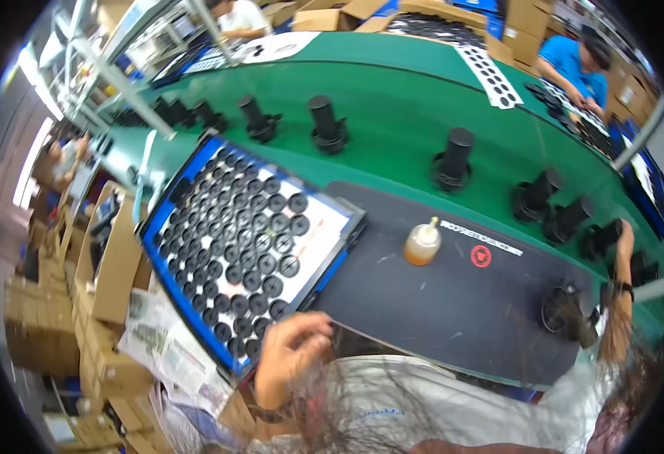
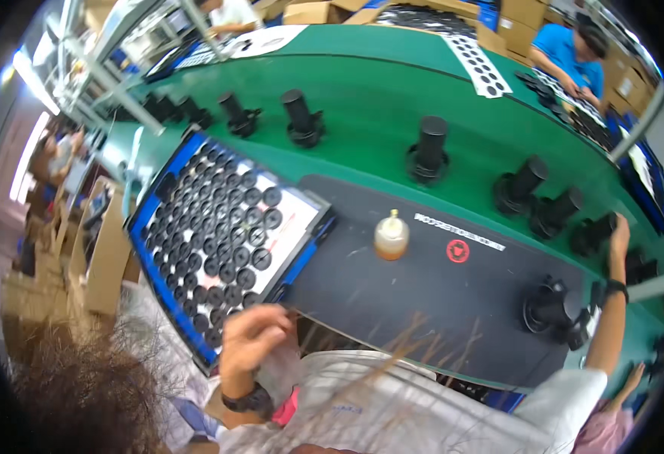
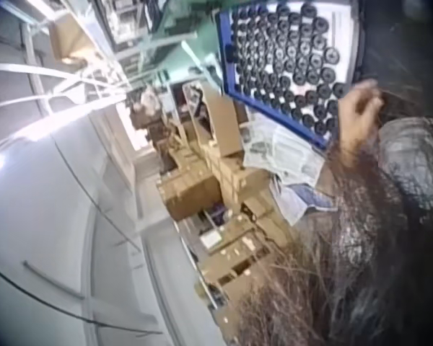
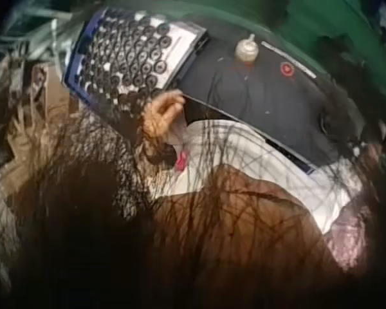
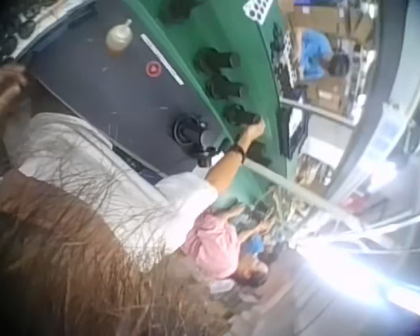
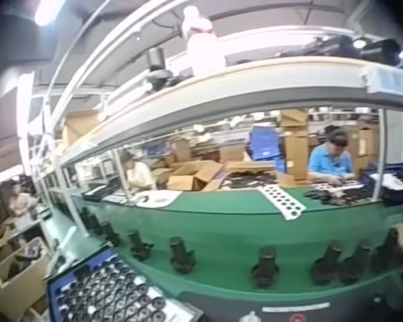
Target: Assembling plastic housings for electronic components and applying glue to small parts.
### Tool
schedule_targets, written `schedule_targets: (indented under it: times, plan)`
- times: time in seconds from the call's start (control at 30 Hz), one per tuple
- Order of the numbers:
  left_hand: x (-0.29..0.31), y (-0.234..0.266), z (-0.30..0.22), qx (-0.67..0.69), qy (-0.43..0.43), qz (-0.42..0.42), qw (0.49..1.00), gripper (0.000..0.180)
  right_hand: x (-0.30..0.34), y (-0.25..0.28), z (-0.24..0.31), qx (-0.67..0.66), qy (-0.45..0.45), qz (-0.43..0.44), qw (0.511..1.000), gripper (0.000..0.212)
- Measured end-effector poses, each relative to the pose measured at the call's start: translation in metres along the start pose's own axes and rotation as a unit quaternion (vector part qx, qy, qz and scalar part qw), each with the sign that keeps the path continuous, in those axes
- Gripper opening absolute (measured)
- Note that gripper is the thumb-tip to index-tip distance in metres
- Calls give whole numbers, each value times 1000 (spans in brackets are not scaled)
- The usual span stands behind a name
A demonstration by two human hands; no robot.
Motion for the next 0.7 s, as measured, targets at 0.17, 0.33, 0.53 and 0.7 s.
schedule_targets:
  times: [0.17, 0.33, 0.53, 0.7]
  plan:
    - [-20, 67, -50, -401, -32, -146, 904, 41, 37, -87, 179, 99, 206, -16, 973, 41]
    - [-56, 89, -6, -530, 11, 71, 845, 54, 100, -140, 317, 57, 138, 323, 935, 59]
    - [-40, 101, 33, -451, 15, 196, 871, 60, 74, -164, 276, 149, 221, 270, 925, 52]
    - [-33, 109, 54, -464, -2, 215, 859, 62, 22, -89, 317, 161, 239, 113, 951, 64]
Point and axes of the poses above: each hand's wrist, its own x-axis away from the middle knuckle, its own y-axis out of the back of the hand, z = x × y, the point moved 6 cm from there along -x, towards the middle knuckle, and after that the axes turned 2 degrees about -z, right-handed, at the moved point
